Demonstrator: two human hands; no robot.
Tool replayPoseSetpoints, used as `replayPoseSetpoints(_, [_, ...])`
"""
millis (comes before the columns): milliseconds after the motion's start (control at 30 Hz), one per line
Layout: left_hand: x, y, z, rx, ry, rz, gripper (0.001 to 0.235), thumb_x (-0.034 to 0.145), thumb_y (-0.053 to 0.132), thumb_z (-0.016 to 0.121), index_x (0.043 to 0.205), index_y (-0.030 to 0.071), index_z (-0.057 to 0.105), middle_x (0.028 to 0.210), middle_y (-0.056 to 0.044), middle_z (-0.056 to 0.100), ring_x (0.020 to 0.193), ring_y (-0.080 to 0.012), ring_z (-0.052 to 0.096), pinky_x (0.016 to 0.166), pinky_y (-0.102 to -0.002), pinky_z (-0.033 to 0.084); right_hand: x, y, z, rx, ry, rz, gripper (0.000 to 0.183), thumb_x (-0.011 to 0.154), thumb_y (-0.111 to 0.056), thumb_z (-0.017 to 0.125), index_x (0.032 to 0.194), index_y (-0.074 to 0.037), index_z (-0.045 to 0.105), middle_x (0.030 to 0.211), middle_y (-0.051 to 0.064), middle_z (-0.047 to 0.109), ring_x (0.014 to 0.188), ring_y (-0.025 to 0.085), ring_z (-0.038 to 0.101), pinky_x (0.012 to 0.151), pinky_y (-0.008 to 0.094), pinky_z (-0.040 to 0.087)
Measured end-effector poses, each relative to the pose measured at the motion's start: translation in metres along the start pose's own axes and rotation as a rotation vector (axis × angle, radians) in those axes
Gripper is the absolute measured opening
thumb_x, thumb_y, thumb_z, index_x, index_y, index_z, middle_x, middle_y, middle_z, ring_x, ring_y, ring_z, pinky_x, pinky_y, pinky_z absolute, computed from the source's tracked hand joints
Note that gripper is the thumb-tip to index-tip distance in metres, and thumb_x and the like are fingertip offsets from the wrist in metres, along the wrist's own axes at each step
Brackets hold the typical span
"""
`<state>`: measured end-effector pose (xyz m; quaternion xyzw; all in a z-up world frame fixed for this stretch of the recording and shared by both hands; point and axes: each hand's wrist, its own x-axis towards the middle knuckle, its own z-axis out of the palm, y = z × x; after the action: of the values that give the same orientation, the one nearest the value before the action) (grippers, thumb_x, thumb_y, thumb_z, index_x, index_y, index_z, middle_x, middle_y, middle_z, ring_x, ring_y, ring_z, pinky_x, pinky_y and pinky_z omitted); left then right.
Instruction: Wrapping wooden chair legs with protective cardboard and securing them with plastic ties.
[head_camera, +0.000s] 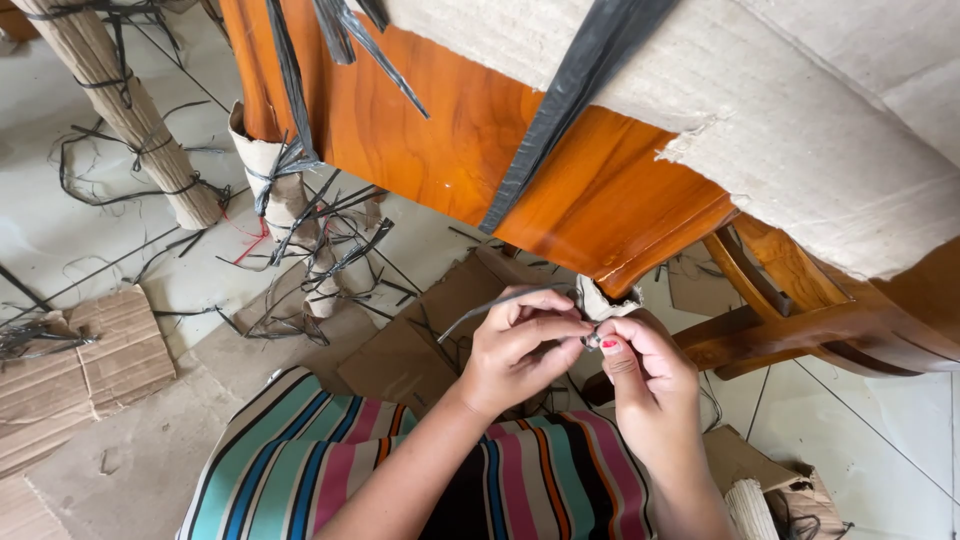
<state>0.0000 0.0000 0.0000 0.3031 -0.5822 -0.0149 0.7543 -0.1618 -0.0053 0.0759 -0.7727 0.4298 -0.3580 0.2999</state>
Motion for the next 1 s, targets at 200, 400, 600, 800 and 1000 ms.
replayPoseSetpoints(200, [0.003, 0.005, -0.005, -0.118, -0.043, 0.023, 0.021, 0.093, -0.006, 0.075, 0.115, -0.007, 0.072, 0.122, -0.017, 0.064, 0.11, -0.0287, 0.072, 0.104, -0.036, 0.065, -0.001, 0.005, 0.004, 0.085, 0.035, 0.046, 0.021, 0.103, -0.019, 0.059, 0.111, -0.004, 0.071, 0.072, 0.004, 0.06, 0.062, 0.012, 0.052, 0.06, 0.025, 0.046])
replayPoseSetpoints(400, [0.042, 0.031, -0.035, 0.058, -0.359, 0.096, 0.03, 0.107, 0.024, 0.054, 0.098, 0.001, 0.071, 0.118, -0.012, 0.061, 0.096, -0.0306, 0.069, 0.088, -0.043, 0.059, 0.003, 0.001, 0.005, 0.113, 0.026, -0.011, 0.017, 0.104, -0.017, 0.057, 0.107, -0.005, 0.069, 0.074, 0.004, 0.06, 0.066, 0.011, 0.058, 0.072, 0.027, 0.052])
replayPoseSetpoints(600, [0.052, 0.042, -0.06, -0.265, -0.415, -0.252, 0.031, 0.101, 0.03, 0.062, 0.08, 0.007, 0.066, 0.104, -0.012, 0.074, 0.089, -0.0205, 0.074, 0.078, -0.032, 0.06, 0.005, -0.009, 0.004, 0.048, 0.021, -0.109, 0.016, 0.105, -0.016, 0.056, 0.1, -0.006, 0.067, 0.072, 0.001, 0.061, 0.071, 0.011, 0.061, 0.076, 0.027, 0.052])
replayPoseSetpoints(800, [0.034, 0.032, -0.058, -0.706, -0.23, -0.516, 0.045, 0.105, 0.044, 0.055, 0.075, 0.011, 0.051, 0.097, -0.02, 0.075, 0.089, -0.0279, 0.076, 0.083, -0.037, 0.061, 0.013, -0.018, -0.001, 0.092, 0.016, -0.347, 0.013, 0.094, -0.003, 0.069, 0.105, 0.002, 0.07, 0.099, 0.011, 0.069, 0.082, 0.016, 0.069, 0.074, 0.023, 0.06])
replayPoseSetpoints(1000, [0.02, 0.006, -0.044, -1.049, 0.18, -0.692, 0.04, 0.104, 0.037, 0.052, 0.077, 0.008, 0.048, 0.06, -0.007, 0.053, 0.054, -0.0136, 0.039, 0.04, -0.022, 0.031, 0.024, -0.016, -0.005, -0.144, 0.14, -0.656, 0.007, 0.091, 0.007, 0.072, 0.098, 0.006, 0.07, 0.092, 0.018, 0.072, 0.082, 0.024, 0.075, 0.079, 0.028, 0.066])
